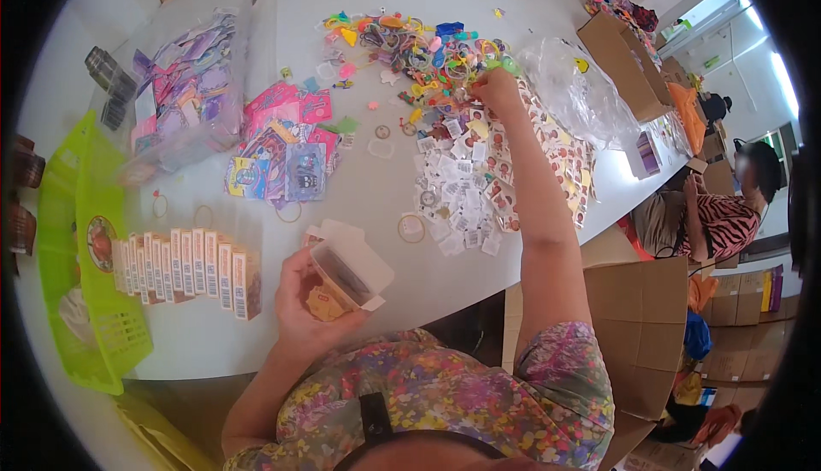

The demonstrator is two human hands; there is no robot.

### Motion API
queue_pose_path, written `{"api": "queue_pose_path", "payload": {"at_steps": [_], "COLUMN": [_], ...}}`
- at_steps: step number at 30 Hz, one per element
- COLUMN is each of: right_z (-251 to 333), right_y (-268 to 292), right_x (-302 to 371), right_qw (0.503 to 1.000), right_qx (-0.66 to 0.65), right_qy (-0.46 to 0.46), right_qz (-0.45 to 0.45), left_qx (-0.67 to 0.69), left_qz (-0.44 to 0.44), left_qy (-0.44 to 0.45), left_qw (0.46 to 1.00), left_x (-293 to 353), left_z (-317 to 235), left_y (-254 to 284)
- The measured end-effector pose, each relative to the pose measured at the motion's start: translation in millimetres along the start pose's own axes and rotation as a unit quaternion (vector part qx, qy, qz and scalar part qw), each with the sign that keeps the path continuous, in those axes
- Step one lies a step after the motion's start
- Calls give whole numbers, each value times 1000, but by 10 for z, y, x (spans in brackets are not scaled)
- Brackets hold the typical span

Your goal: Packaging small items into paper bags and placing them into a shipping box.

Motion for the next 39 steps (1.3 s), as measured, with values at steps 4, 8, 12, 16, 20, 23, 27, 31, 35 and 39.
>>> {"api": "queue_pose_path", "payload": {"at_steps": [4, 8, 12, 16, 20, 23, 27, 31, 35, 39], "right_z": [75, 65, 877, 1951, 2744, 3101, 3353, 3658, 3907, 4004], "right_y": [123, 384, 536, 847, 886, 860, 752, 777, 764, 765], "right_x": [107, 314, 703, 1365, 1998, 2347, 2644, 2852, 2969, 2934], "right_qw": [1000, 960, 824, 774, 794, 798, 864, 906, 908, 899], "right_qx": [12, -263, -542, -580, -523, -493, -392, -260, -183, -253], "right_qy": [1, -89, -55, 71, 106, 141, 194, 289, 345, 301], "right_qz": [20, 38, 154, 244, 291, 316, 250, 167, 153, 192], "left_qx": [32, -43, -61, -13, -124, -164, -184, -223, -281, -282], "left_qz": [-13, -37, -52, -109, -170, -203, -223, -236, -217, -232], "left_qy": [5, 39, 117, 64, -21, -46, -109, -148, -179, -188], "left_qw": [999, 998, 990, 992, 977, 964, 951, 934, 917, 912], "left_x": [-46, -140, -238, -266, -166, -20, 179, 321, 368, 392], "left_z": [4, 0, 62, 6, -30, -159, -322, -475, -614, -713], "left_y": [-27, 11, 8, 42, 275, 397, 542, 680, 815, 979]}}
Point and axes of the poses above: each hand's wrist, its own x-axis away from the middle knuckle, its own y-axis out of the back of the hand, z = x × y, the point moved 9 cm from there along -x, towards the middle knuckle, and after that the axes turned 1 degree about y, right-handed, at the moved point
